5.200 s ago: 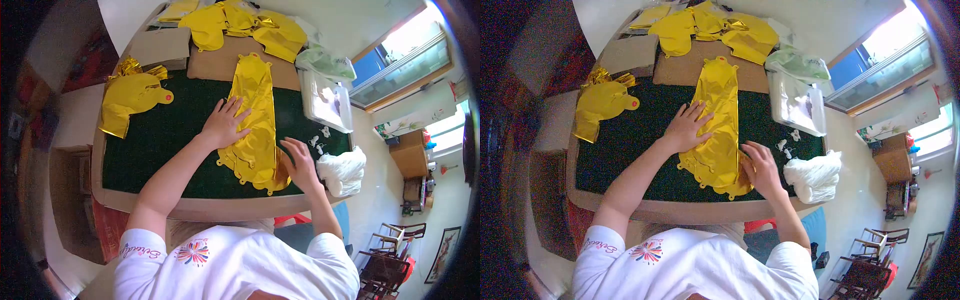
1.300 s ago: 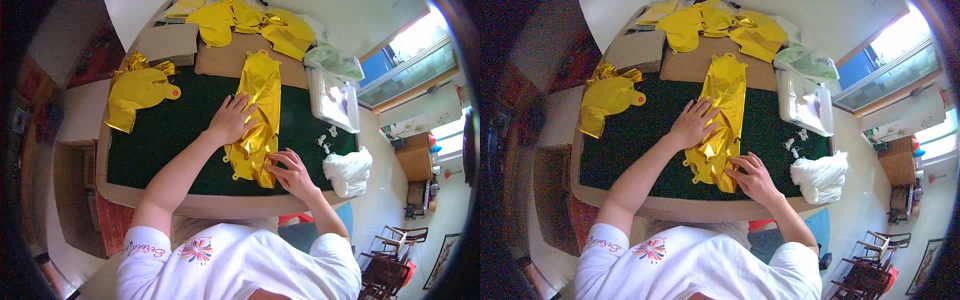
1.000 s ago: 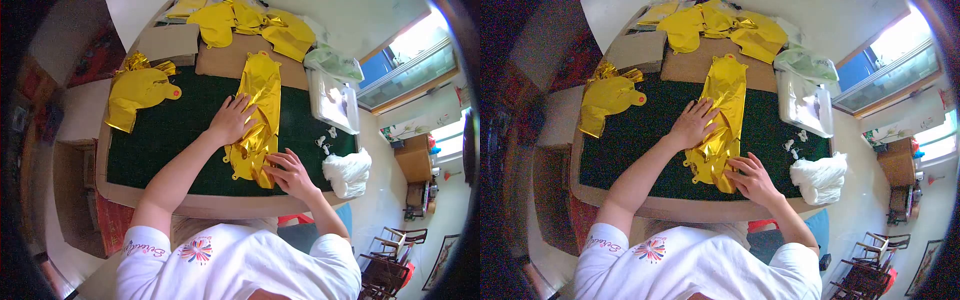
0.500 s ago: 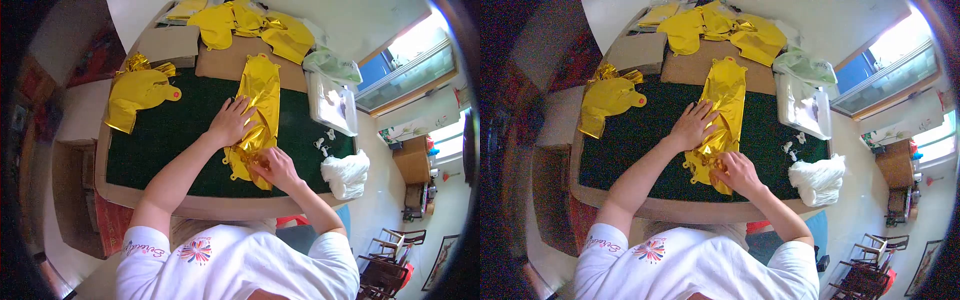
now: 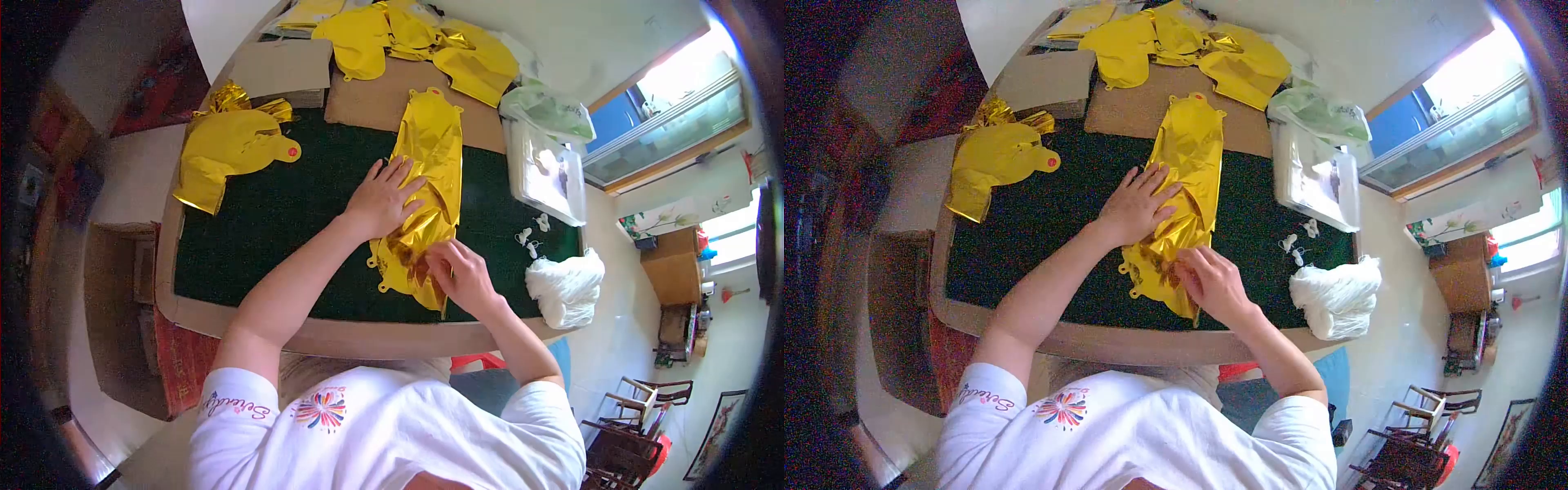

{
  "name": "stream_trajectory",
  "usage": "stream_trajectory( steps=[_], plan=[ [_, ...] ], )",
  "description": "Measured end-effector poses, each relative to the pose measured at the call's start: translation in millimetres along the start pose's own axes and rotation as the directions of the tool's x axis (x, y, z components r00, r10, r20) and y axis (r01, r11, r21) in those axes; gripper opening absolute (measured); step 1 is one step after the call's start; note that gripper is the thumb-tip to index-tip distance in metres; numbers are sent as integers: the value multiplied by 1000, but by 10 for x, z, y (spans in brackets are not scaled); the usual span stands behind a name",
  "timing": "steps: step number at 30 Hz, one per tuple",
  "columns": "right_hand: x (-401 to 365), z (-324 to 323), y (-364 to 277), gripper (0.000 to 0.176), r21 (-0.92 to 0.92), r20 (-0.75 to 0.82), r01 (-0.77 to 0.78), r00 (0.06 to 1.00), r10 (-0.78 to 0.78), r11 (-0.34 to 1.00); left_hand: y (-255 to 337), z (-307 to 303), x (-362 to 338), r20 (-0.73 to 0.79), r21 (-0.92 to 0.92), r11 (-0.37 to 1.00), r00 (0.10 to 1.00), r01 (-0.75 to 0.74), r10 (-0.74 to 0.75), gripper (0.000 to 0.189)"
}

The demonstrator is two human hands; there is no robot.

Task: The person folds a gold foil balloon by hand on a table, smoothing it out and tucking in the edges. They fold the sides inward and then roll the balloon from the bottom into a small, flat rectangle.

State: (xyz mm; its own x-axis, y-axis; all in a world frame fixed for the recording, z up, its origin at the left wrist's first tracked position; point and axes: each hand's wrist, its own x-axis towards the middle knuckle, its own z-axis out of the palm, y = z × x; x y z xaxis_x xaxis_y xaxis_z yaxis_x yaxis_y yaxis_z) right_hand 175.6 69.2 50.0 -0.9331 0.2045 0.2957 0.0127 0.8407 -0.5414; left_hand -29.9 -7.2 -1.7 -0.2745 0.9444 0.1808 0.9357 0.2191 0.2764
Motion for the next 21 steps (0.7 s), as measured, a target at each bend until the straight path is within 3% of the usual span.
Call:
stream_trajectory(
  steps=[4, 7, 21],
  plan=[
    [-289, -148, 70, 20, -80, 60, 101, 994, -96, 992, -12, 11, 0, -7, -11, 1000, 1000, 4, -4, 52],
    [-447, -193, 66, 42, -188, 288, 111, 956, -54, 976, -5, 21, -4, -23, -8, 1000, 1000, -7, 7, 52],
    [-342, -39, 86, 40, -265, 193, 101, 980, -50, 959, 15, -34, 0, -4, 5, 1000, 1000, 4, -4, 57]
  ],
)
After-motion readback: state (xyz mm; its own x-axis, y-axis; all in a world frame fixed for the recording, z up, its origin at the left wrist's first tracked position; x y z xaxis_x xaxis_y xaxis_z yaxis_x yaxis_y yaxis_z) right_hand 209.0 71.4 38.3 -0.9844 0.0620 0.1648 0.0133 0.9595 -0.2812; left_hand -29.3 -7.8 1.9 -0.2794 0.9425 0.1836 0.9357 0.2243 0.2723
